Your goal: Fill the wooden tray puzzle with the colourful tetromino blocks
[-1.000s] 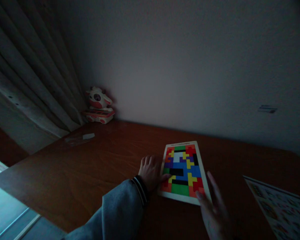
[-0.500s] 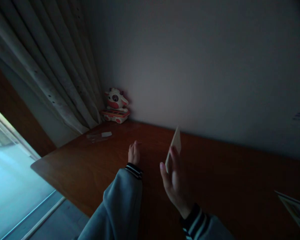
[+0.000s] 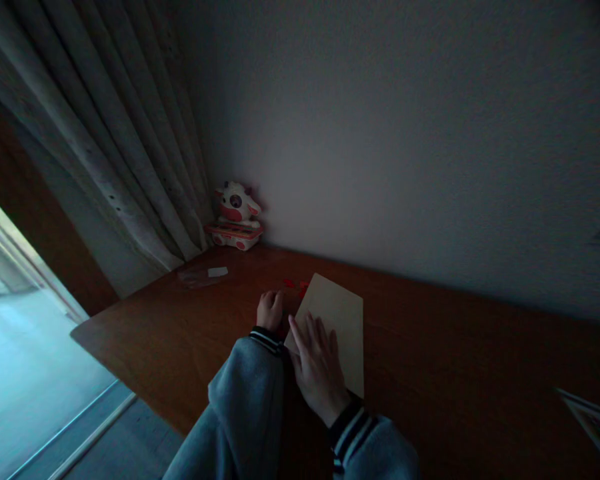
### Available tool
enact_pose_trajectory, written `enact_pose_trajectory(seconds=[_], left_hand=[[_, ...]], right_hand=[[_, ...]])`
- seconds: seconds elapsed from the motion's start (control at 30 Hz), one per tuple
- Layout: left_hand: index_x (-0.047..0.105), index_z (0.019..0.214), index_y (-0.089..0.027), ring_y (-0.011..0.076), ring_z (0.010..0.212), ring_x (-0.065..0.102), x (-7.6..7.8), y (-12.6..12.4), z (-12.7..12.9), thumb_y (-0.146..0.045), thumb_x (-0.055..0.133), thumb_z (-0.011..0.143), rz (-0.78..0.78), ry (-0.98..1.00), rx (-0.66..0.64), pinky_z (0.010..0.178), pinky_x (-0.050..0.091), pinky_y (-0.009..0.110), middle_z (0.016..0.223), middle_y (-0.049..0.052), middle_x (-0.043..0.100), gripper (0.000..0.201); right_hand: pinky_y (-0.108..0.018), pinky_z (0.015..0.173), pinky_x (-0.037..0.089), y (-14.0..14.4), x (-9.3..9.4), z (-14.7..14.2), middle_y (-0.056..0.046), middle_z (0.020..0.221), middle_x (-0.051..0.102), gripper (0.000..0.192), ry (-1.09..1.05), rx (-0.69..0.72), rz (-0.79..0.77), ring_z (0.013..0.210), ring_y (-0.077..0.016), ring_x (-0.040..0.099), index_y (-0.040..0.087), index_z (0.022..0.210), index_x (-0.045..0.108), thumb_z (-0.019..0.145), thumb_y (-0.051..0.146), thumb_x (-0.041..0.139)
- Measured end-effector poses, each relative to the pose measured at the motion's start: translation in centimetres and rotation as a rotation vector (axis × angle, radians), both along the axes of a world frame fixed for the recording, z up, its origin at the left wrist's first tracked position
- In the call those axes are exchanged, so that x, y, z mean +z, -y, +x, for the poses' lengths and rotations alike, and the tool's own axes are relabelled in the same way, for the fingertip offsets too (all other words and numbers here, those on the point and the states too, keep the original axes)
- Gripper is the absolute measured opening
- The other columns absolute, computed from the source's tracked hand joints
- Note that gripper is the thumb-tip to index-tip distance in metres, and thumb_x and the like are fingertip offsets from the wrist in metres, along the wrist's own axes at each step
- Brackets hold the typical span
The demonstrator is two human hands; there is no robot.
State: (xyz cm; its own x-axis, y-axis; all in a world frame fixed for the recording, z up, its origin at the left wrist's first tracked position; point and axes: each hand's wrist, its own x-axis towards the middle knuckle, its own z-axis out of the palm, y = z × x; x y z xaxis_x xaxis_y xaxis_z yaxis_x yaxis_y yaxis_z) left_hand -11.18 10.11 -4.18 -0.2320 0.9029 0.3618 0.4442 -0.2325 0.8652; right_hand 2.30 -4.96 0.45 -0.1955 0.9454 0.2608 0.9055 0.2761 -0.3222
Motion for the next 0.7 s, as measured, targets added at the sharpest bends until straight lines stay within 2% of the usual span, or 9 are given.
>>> enact_pose_trajectory(seconds=[0.1,0.2,0.27,0.33,0.43,0.53,0.6,0.7], left_hand=[[0.071,0.083,-0.017,0.0273,0.102,0.060,0.2,1.1,0.8,-0.037,0.059,0.079,0.016,-0.158,-0.039,0.096,0.045,0.043,0.095,0.011,0.068,0.024],[0.071,0.094,-0.017,0.0338,0.120,0.050,0.3,1.8,1.3,-0.038,0.062,0.079,0.028,-0.260,-0.025,0.105,0.035,0.051,0.117,0.016,0.062,0.027],[0.067,0.108,-0.015,0.0383,0.132,0.040,0.2,1.8,1.4,-0.040,0.059,0.082,-0.001,-0.360,0.030,0.109,0.029,0.056,0.134,0.019,0.052,0.037],[0.060,0.120,-0.012,0.0398,0.137,0.033,0.0,1.6,1.4,-0.044,0.054,0.087,-0.071,-0.506,0.077,0.111,0.026,0.057,0.143,0.022,0.043,0.046],[0.054,0.127,-0.011,0.0376,0.139,0.033,-0.6,1.2,1.9,-0.049,0.046,0.092,-0.118,-0.678,0.030,0.114,0.023,0.056,0.145,0.022,0.043,0.052],[0.051,0.130,-0.013,0.0329,0.139,0.035,-0.9,1.1,2.9,-0.049,0.041,0.094,-0.047,-0.730,-0.093,0.115,0.024,0.053,0.143,0.019,0.048,0.051],[0.050,0.132,-0.015,0.0301,0.138,0.037,-0.9,1.4,3.7,-0.049,0.039,0.096,-0.013,-0.728,-0.177,0.115,0.025,0.051,0.142,0.016,0.049,0.051],[0.053,0.130,-0.018,0.0291,0.134,0.042,-0.4,1.8,4.5,-0.052,0.039,0.096,0.023,-0.698,-0.274,0.113,0.030,0.050,0.140,0.014,0.051,0.050]], right_hand=[[-0.061,0.111,0.026,0.6,1.0,1.9,-0.009,0.158,0.029,0.054,-0.188,0.011,0.171,0.145,-0.0321,0.024,0.030,0.152,0.027,0.098,0.022,0.034],[-0.049,0.113,0.030,1.8,1.8,4.9,-0.008,0.156,0.033,0.051,-0.444,0.012,0.338,0.143,-0.0245,0.030,0.027,0.152,0.026,0.101,0.027,0.031],[-0.048,0.115,0.027,2.8,2.0,7.3,-0.009,0.154,0.035,0.050,-0.588,-0.089,0.373,0.141,-0.0241,0.034,0.024,0.150,0.029,0.101,0.032,0.032],[-0.048,0.115,0.025,3.8,1.9,10.0,-0.013,0.150,0.041,0.052,-0.693,-0.248,0.416,0.138,-0.0264,0.037,0.018,0.147,0.037,0.100,0.040,0.034],[-0.049,0.113,0.027,5.0,1.3,14.1,-0.016,0.148,0.043,0.060,-0.801,-0.466,0.422,0.134,-0.0297,0.041,0.016,0.147,0.036,0.096,0.048,0.040],[-0.048,0.105,0.039,6.1,0.7,17.8,-0.017,0.142,0.048,0.070,-0.882,-0.555,0.430,0.126,-0.0326,0.049,0.016,0.143,0.039,0.087,0.056,0.053],[-0.049,0.098,0.045,6.8,0.0,19.9,-0.017,0.133,0.055,0.074,-0.933,-0.589,0.352,0.118,-0.0343,0.055,0.016,0.138,0.044,0.080,0.060,0.058],[-0.046,0.083,0.054,8.2,-1.4,22.3,-0.017,0.123,0.062,0.078,-0.892,-0.788,0.215,0.101,-0.0348,0.064,0.018,0.130,0.052,0.070,0.066,0.065]])
